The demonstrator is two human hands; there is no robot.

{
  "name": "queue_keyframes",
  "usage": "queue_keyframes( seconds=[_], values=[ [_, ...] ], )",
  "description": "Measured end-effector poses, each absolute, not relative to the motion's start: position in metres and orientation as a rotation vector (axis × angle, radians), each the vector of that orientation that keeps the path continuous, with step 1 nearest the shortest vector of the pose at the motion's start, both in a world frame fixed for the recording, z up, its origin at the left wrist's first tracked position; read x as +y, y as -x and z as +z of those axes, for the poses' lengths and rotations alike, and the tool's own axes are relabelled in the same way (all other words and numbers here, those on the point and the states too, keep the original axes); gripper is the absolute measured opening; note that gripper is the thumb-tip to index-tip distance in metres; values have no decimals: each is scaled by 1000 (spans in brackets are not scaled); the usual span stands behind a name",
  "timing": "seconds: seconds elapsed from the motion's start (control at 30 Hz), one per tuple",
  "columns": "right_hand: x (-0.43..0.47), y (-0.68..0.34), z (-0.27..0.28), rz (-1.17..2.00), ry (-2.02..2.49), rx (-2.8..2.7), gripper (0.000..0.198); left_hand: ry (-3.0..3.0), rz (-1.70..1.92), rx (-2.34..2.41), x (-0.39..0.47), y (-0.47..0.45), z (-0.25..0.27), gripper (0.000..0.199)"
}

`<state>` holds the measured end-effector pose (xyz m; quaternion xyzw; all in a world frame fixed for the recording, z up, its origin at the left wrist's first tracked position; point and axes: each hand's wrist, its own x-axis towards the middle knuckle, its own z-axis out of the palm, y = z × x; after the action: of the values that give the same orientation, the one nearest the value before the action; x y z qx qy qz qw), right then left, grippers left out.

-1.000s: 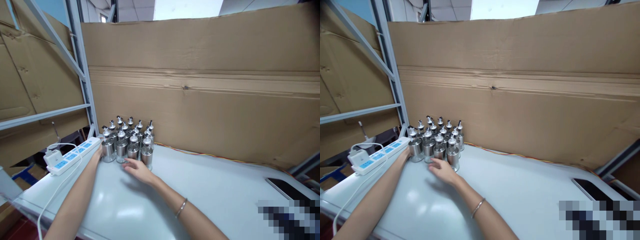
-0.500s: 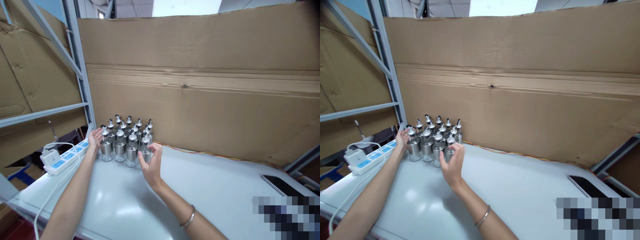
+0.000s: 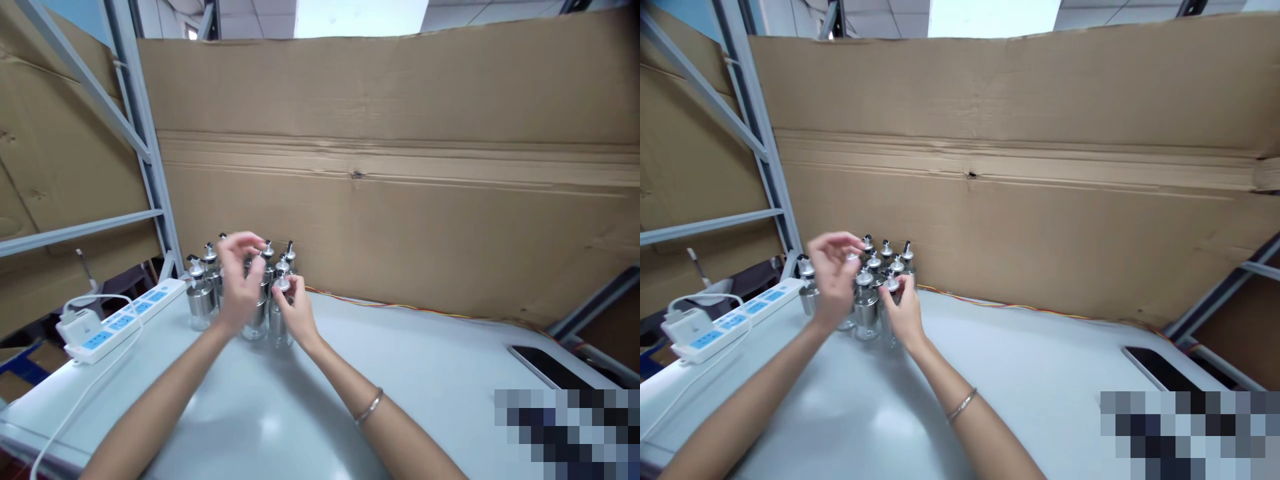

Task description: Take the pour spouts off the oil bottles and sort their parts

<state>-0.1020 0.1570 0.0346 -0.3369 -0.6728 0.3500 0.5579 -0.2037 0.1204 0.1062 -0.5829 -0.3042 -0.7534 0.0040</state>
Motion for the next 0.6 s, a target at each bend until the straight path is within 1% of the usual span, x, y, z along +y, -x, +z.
queue_keyframes(
  seconds=[0.03, 0.1, 0.17, 0.27, 0.33, 0.4, 0.47, 0.53, 0.57, 0.6],
  values=[
    [157, 99, 34, 833, 768, -1623, 26, 1963, -2276, -958, 119, 188, 96, 27],
    [156, 91, 30, 864, 714, -1685, 27, 1985, -2198, -953, 120, 167, 72, 38],
    [152, 80, 25, 886, 673, -1699, 27, 1959, -2199, -981, 122, 157, 48, 47],
    [140, 61, 15, 835, 654, -1644, 27, 2118, -2383, -1225, 117, 147, 17, 59],
    [130, 44, 12, 773, 651, -1624, 25, 2439, -2520, -1432, 107, 139, -1, 65],
    [119, 27, 13, 732, 644, -1627, 23, 2760, -2554, -1561, 97, 130, -15, 76],
    [107, 9, 17, 724, 661, -1638, 23, 3087, -2338, -1729, 89, 122, -22, 75],
    [96, -7, 22, 753, 688, -1653, 23, 3414, -1875, -1858, 85, 116, -23, 61],
    [91, -13, 24, 773, 699, -1664, 23, 3546, -1631, -1849, 84, 114, -20, 57],
    [87, -19, 26, 789, 704, -1670, 23, 3628, -1444, -1795, 83, 113, -17, 59]
  ],
)
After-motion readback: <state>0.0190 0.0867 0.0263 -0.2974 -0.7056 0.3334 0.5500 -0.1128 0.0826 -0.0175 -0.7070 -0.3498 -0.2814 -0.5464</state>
